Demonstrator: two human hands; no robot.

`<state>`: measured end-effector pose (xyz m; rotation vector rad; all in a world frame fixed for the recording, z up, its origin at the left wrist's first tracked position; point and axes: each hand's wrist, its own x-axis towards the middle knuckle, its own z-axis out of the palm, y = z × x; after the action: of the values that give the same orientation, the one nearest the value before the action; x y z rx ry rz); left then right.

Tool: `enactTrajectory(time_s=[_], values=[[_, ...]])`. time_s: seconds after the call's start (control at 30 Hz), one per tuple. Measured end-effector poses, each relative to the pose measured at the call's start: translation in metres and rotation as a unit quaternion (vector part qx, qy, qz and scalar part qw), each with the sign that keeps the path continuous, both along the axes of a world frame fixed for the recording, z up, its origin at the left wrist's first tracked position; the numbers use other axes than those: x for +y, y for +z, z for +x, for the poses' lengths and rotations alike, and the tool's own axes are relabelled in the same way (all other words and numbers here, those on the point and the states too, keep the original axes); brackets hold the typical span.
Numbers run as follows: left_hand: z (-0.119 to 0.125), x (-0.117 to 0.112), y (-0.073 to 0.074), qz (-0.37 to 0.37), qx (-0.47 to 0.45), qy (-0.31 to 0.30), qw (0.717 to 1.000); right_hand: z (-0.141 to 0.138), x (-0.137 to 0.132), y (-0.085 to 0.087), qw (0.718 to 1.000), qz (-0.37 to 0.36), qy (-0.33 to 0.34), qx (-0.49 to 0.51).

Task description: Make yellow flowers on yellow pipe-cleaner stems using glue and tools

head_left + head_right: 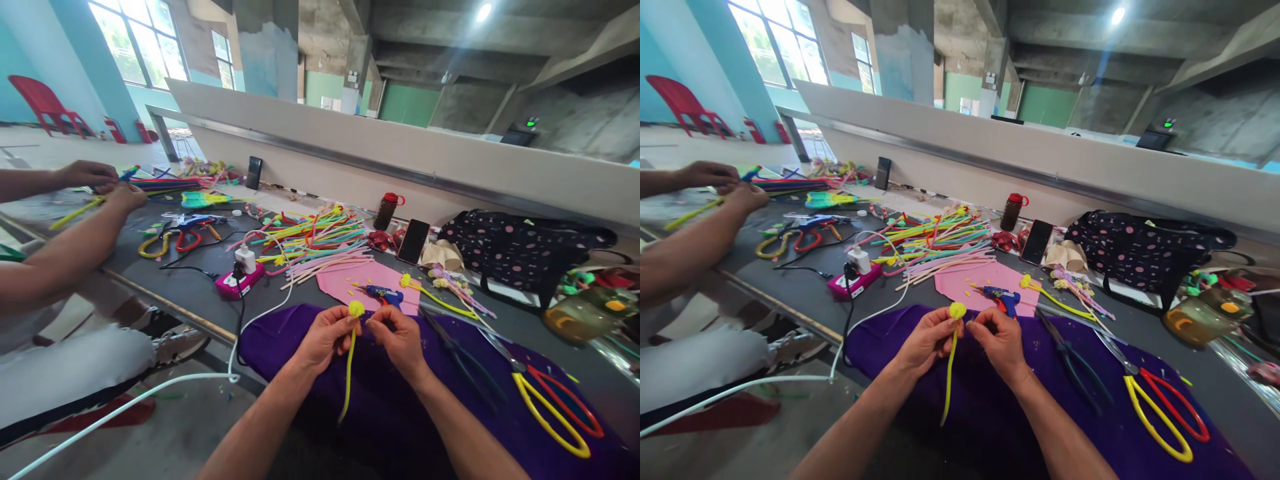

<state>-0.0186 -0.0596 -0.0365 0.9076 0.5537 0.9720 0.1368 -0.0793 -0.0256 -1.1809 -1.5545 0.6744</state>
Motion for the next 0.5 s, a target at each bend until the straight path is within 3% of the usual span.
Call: enactTrajectory(time_s=[0.23,0.5], values=[[0.0022,-0.0061,-0.0055,0.084,-0.037,-0.002,0.996,0.0001,-0.0003,0.005,0.992,-0.06,0.076,0.077],[0.0033,-0.007,-0.0056,0.126,0.011,0.009,0.992,-0.0024,-0.0016,0.0104,0.989,-0.085,0.081,0.093]])
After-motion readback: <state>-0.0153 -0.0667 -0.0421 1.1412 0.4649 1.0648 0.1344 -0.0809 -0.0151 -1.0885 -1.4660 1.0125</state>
